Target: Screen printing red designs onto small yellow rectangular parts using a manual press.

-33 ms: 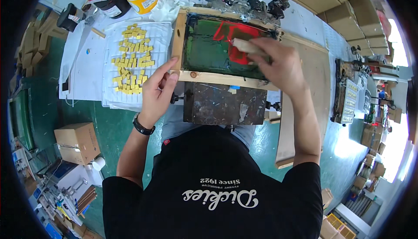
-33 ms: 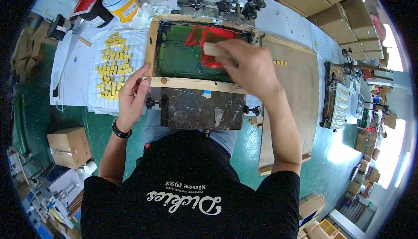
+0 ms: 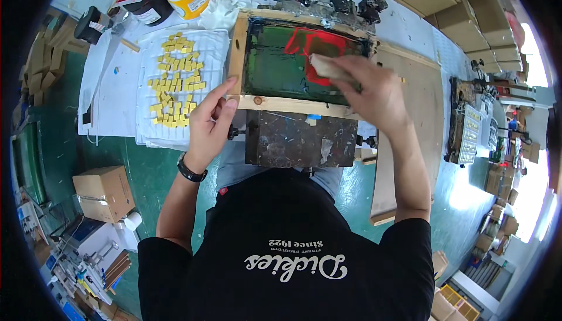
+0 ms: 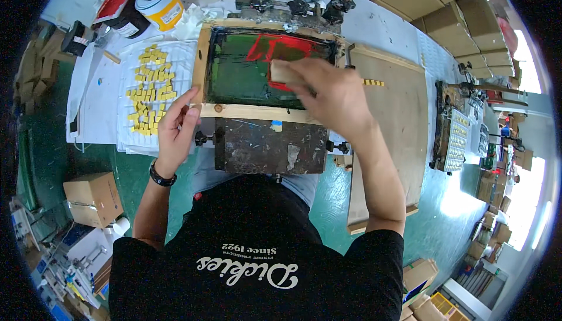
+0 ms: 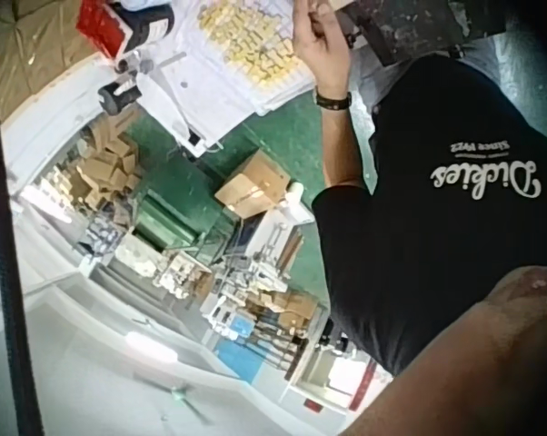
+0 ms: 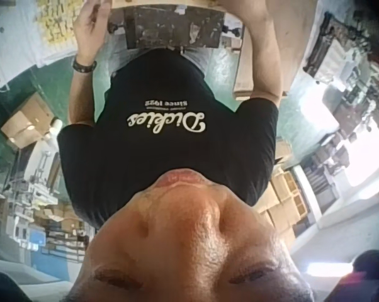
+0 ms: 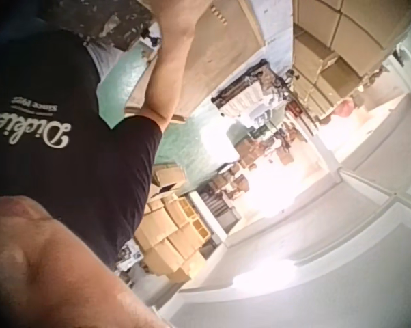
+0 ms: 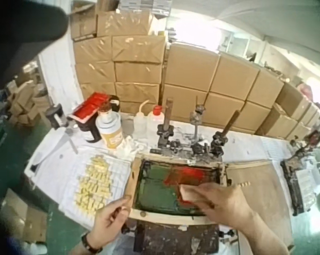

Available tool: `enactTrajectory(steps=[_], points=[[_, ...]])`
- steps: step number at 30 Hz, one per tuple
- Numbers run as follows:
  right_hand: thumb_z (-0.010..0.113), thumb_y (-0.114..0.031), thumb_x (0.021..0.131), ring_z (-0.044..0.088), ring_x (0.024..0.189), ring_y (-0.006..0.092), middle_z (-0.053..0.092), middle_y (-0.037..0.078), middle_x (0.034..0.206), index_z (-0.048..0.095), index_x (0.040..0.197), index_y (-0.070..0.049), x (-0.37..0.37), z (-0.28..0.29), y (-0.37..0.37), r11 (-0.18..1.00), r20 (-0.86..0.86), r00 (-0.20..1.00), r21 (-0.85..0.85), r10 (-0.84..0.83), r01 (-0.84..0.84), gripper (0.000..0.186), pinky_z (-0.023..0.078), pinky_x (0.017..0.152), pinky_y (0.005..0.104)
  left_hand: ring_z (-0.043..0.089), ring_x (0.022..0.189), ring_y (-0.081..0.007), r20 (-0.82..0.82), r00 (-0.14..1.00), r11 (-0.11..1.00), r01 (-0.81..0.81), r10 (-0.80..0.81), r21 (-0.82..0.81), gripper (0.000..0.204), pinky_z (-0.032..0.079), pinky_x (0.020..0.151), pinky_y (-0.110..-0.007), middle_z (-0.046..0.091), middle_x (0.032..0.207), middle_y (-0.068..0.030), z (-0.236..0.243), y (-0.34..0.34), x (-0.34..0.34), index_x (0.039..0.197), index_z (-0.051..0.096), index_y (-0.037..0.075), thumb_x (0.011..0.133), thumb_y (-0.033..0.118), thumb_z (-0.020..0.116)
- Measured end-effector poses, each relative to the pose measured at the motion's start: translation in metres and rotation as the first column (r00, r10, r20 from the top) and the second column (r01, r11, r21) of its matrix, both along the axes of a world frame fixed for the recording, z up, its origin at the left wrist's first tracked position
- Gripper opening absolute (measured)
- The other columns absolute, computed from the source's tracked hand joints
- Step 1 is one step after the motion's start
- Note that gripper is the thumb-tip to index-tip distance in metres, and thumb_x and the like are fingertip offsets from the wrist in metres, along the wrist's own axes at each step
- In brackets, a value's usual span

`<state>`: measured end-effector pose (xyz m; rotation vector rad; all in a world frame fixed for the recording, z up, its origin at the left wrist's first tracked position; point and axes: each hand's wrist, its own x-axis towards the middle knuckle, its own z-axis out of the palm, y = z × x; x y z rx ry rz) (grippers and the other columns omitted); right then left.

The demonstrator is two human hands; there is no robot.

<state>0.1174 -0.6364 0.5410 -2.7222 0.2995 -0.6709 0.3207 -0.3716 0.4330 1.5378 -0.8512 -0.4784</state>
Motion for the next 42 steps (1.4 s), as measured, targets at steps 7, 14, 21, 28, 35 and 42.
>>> enactTrajectory(steps=[7,14,21,28,35,42], points=[[0.080,0.003,0.079,0.073,0.078,0.0242,0.079,0.009,0.110,0.077,0.119,-0.002,-0.021,0.004,0.016,1.000,-0.084,0.996,-0.012,-0.016,0.015,0.040,0.056,0.068,0.0322,0.046,0.071,-0.0067,-0.011,1.000,1.000,0.000,0.000,-0.027,0.040,0.039,0.063,-0.019,0.065,0.090,0.0004,0.003,-0.004,0.000,0.143,0.067,0.002,0.103,0.002,0.065],[0.081,0.005,0.076,0.070,0.077,0.0232,0.079,0.010,0.111,0.078,0.116,-0.001,-0.010,0.022,0.010,0.997,-0.069,0.998,0.077,-0.011,0.016,0.040,0.055,0.068,0.0322,0.048,0.072,-0.0062,-0.092,0.996,0.997,-0.011,0.004,-0.077,0.039,0.040,0.065,-0.019,0.067,0.093,0.0003,0.020,0.002,-0.001,0.142,0.067,0.001,0.103,0.002,0.065],[0.076,0.006,0.085,0.052,0.067,0.0135,0.074,0.007,0.107,0.077,0.120,-0.001,-0.008,0.038,-0.006,0.959,-0.093,0.995,0.273,-0.044,0.068,0.036,0.041,0.061,0.0263,0.049,0.072,-0.0071,-0.059,0.998,0.999,0.015,-0.018,-0.042,0.038,0.042,0.066,-0.021,0.068,0.094,0.0012,0.023,0.005,0.006,0.141,0.068,0.002,0.103,0.004,0.066],[0.077,-0.006,0.095,0.052,0.075,0.0124,0.063,0.005,0.113,0.065,0.145,-0.009,0.015,0.044,-0.046,0.936,0.031,0.954,0.209,-0.297,0.284,0.051,0.045,0.068,0.0248,0.060,0.074,-0.0167,0.070,0.982,0.985,-0.173,0.173,-0.008,0.023,0.049,0.068,-0.029,0.072,0.090,-0.0053,0.031,-0.015,0.061,0.120,0.077,0.001,0.102,0.010,0.067],[0.076,-0.014,0.100,0.051,0.077,0.0103,0.062,0.007,0.111,0.059,0.145,-0.006,-0.021,0.051,-0.084,0.863,0.245,0.900,0.454,-0.361,0.223,0.048,0.044,0.068,0.0227,0.065,0.076,-0.0280,0.820,0.565,0.902,-0.395,0.088,0.175,0.017,0.054,0.072,-0.036,0.074,0.091,-0.0116,-0.019,-0.029,0.141,0.101,0.081,0.002,0.089,0.008,0.071],[0.059,-0.013,0.104,0.060,0.097,0.0190,0.066,0.010,0.112,0.064,0.129,0.002,-0.091,-0.043,-0.109,0.809,0.096,0.893,0.475,-0.439,0.346,0.029,0.049,0.088,0.0313,0.067,0.078,-0.0299,0.842,0.538,0.929,-0.297,-0.030,0.223,0.017,0.055,0.074,-0.038,0.075,0.096,-0.0127,-0.022,-0.038,0.147,0.100,0.079,0.001,0.085,0.003,0.071]])
